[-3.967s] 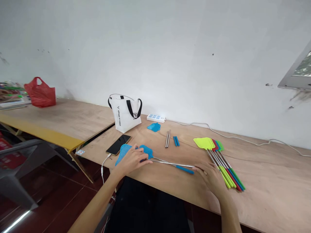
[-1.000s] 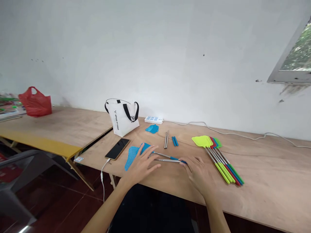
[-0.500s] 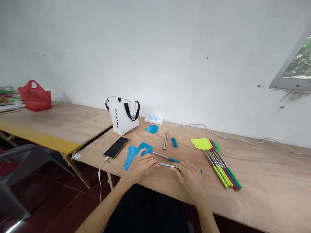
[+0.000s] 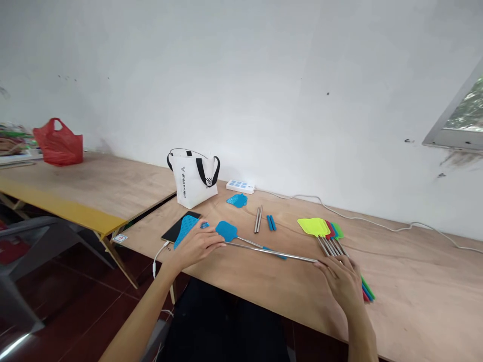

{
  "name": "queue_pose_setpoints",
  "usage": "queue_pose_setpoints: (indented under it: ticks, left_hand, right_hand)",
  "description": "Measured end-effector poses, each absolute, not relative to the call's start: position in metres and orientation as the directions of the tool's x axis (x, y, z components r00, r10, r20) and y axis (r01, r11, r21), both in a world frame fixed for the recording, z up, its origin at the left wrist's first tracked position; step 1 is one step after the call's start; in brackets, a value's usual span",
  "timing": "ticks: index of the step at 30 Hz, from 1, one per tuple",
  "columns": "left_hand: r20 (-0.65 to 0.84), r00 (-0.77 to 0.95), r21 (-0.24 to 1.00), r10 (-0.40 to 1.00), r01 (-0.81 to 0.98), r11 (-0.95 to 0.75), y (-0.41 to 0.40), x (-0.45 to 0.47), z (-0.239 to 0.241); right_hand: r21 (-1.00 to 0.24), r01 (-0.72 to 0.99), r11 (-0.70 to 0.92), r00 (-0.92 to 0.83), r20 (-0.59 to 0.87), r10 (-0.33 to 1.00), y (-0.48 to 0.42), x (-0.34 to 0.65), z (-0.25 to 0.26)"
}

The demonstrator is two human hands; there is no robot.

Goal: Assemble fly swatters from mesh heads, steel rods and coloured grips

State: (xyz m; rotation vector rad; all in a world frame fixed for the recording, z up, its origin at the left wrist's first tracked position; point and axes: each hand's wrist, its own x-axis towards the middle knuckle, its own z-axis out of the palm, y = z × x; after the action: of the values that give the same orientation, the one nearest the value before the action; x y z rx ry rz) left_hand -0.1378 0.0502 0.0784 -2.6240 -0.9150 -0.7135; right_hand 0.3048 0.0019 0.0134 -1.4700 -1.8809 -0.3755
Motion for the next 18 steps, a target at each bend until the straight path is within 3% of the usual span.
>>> queue_pose_setpoints:
  ticks: [9,18]
  left_hand:
    - [0.556,0.612,-0.031,0.562,0.691,-0.722,0.035,-0.138,0.090]
    - [0.588,0.607,-0.030,0.535,0.677,-0.736,0.022,-0.140,0.104]
  right_hand:
    - [-0.292,0.896,0.334,-0.087,0.622,0.778,0.009,0.314,0.003]
    - [-0.266,0.899,0.348,-0.166,0.530,0.832,-0.018,0.278,0.039]
